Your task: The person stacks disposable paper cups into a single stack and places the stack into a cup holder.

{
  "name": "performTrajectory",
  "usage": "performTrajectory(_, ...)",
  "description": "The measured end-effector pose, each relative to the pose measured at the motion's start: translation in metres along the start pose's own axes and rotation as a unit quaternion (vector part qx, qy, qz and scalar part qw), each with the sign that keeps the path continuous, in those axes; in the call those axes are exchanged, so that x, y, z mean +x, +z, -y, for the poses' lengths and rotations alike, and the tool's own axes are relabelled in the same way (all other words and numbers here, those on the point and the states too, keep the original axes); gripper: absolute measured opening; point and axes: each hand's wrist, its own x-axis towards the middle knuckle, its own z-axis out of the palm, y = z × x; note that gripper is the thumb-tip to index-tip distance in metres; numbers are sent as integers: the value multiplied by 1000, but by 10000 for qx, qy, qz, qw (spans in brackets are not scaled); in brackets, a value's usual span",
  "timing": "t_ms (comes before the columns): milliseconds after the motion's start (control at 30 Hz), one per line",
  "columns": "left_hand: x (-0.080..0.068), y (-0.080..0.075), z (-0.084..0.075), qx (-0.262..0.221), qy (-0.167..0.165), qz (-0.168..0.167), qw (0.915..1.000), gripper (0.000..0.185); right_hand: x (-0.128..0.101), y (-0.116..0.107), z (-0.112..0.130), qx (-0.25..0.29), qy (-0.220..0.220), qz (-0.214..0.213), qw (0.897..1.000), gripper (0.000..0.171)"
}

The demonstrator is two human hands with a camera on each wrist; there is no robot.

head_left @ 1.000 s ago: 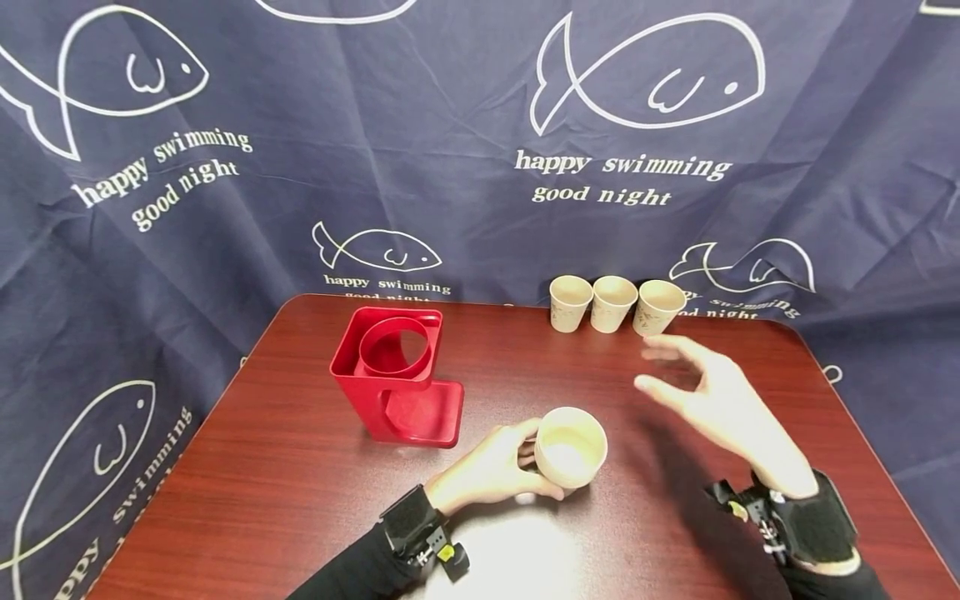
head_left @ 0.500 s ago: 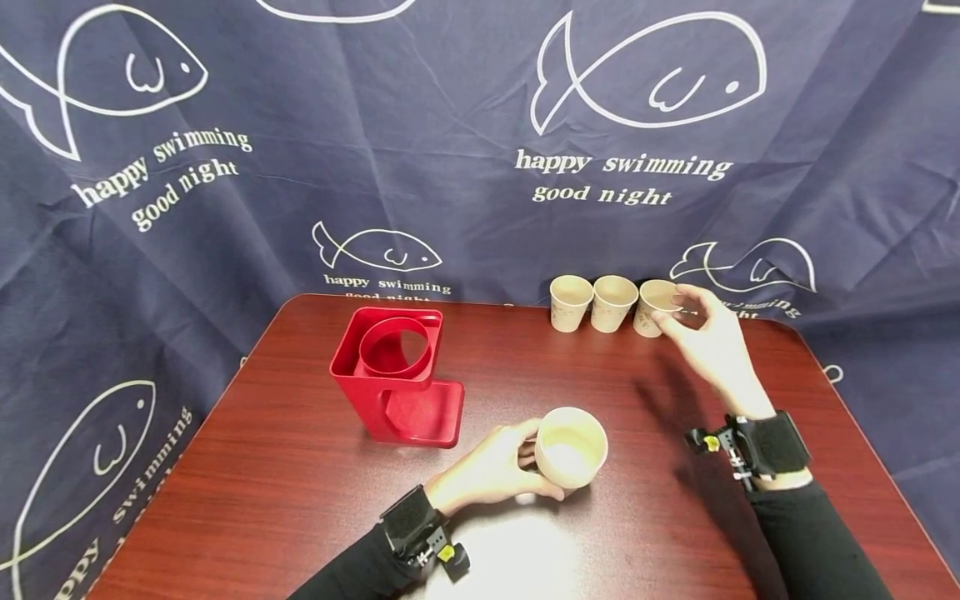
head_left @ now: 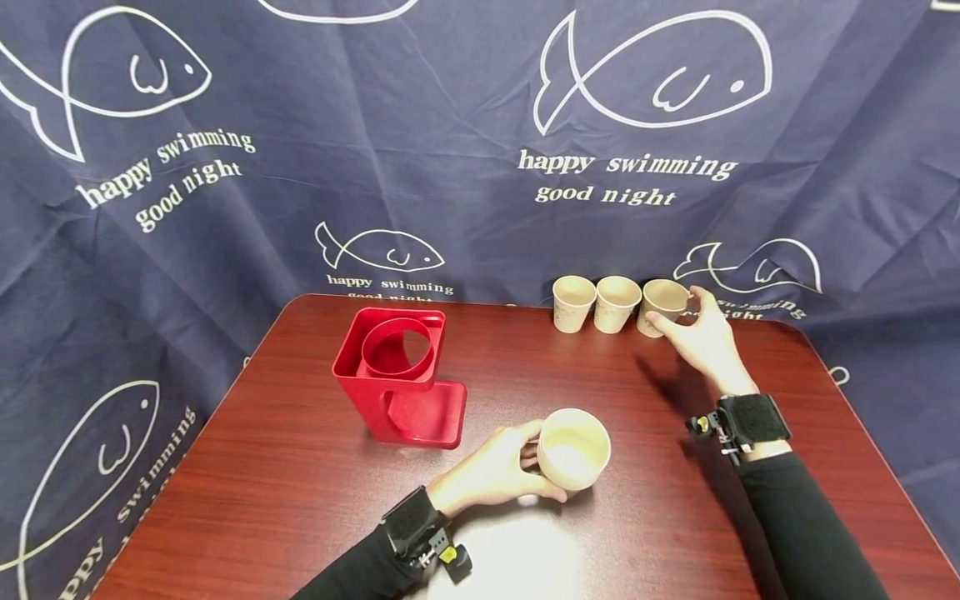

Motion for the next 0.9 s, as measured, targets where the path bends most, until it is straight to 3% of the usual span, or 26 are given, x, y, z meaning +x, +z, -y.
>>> performTrajectory(233, 0, 0, -1, 17, 87, 35, 10000, 75, 11, 0, 0, 15, -57, -402, 9992, 92)
performTrajectory(533, 0, 0, -1, -39, -11, 24, 10000, 75, 28, 4, -11, 167, 344, -471, 9982, 96)
performTrajectory(900, 0, 0, -1, -57, 125, 49, 9999, 74, 41, 11, -22, 308, 701, -53, 9971, 99)
